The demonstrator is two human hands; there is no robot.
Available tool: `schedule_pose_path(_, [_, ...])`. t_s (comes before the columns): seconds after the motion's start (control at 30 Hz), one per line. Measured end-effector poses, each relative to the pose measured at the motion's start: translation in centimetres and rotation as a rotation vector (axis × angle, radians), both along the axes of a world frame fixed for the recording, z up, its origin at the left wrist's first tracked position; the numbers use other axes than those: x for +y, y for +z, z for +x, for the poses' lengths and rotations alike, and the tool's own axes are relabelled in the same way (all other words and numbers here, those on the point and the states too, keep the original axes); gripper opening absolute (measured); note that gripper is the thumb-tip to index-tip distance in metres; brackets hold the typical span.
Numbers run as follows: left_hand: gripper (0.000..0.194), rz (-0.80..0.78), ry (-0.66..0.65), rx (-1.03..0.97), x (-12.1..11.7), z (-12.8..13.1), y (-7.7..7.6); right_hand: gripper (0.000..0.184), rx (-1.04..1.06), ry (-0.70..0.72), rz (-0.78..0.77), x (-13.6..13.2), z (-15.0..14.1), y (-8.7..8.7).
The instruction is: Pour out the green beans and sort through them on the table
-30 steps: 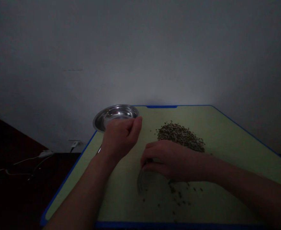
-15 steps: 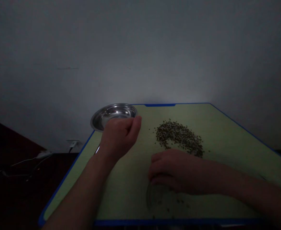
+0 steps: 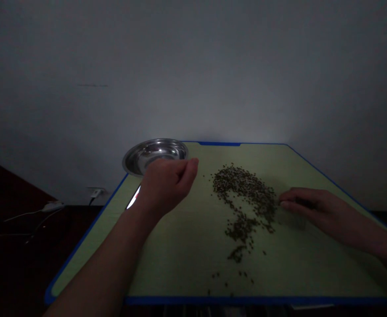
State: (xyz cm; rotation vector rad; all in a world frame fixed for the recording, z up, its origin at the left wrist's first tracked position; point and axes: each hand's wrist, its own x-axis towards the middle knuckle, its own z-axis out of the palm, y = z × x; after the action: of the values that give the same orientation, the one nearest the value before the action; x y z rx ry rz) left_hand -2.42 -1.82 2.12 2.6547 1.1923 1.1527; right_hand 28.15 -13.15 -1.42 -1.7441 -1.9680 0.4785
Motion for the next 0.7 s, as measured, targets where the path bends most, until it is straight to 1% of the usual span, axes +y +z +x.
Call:
schedule_pose_path(0.1, [0.048,0.004,-0.004,0.0,0.0,0.0,-0.1,0.03,0.02,-0.022,-0.062,-0.8,0.4,-1.1])
schedule_pose_path(0.23, [0.048,-0.006,0.003,-0.002,0.0,0.1,-0.3,0.029,0.036,0.002,-0.1,-1.4,-0.3,-1.7])
schedule_pose_path(0.53, [0.049,-0.04,-0.003,0.007,-0.1,0.3,-0.2,0.029,0.031,0.05,-0.14,-2.4,-2.4,-1.1])
schedule_pose_path(0.7, [0.048,-0.031,-0.007,-0.003,-0.1,0.2,-0.3,0.027,0.048,0.055,-0.145,-2.9,-3.5,-1.2])
